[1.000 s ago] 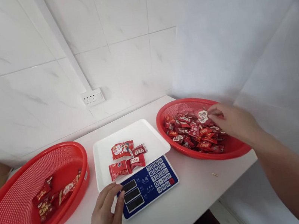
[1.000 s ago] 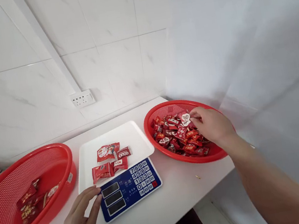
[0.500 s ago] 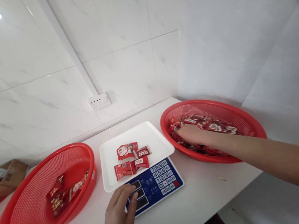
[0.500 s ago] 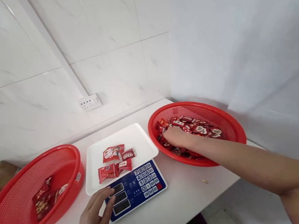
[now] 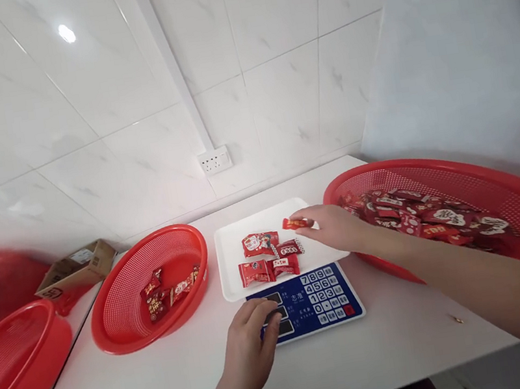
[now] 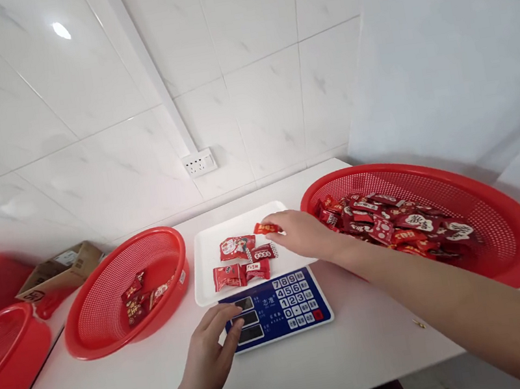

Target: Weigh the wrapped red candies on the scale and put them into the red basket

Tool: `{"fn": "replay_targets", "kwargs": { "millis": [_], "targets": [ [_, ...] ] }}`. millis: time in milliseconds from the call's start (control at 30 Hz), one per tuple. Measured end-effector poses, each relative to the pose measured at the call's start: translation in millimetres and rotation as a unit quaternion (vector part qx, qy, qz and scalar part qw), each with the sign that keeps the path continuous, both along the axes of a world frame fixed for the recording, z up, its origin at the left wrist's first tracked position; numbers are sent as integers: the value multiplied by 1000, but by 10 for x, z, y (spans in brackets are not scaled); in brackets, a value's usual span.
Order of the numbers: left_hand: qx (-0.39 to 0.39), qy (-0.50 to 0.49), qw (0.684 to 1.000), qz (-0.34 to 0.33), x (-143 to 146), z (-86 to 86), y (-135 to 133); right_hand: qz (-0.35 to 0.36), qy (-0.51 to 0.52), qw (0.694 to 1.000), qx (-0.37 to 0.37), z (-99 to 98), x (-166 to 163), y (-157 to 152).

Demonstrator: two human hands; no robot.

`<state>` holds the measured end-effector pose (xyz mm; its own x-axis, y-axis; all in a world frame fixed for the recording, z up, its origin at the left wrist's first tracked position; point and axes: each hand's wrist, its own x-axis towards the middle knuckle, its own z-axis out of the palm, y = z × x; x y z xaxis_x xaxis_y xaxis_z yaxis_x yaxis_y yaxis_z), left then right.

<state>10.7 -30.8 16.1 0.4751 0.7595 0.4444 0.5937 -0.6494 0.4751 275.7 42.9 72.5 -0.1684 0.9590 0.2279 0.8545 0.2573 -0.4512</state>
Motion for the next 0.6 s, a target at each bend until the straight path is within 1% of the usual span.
{"fn": "replay_targets", "kwargs": {
  "millis": [67, 167, 233, 300, 400, 467, 500, 533, 600],
  "targets": [
    [-1, 1, 1000, 2, -18, 5, -12, 36, 45, 998, 13, -64, -148, 50],
    [-4, 0, 1000, 15, -90, -2, -30, 55, 102, 993, 12, -104, -238, -6],
    [-1, -5, 1000, 28, -148, -21, -32, 47, 137, 989, 9, -129, -225, -144],
    [7, -10, 999, 43, -201, -48, -17, 21, 156, 988, 8, -205, -171, -339],
    [34, -10, 997, 66, -266, -83, 35, -25, 195, 980, 32, -458, -47, -659],
    [55, -5, 995, 81, -295, -99, 80, -60, 217, 973, 54, -694, 42, -847],
    [63, -1, 994, 86, -302, -105, 102, -89, 220, 970, 61, -817, 80, -926],
    [67, 4, 994, 89, -303, -110, 124, -119, 228, 964, 65, -937, 111, -993],
    [66, 17, 994, 86, -283, -120, 164, -147, 241, 958, 49, -1154, 148, -1095]
  ]
}}
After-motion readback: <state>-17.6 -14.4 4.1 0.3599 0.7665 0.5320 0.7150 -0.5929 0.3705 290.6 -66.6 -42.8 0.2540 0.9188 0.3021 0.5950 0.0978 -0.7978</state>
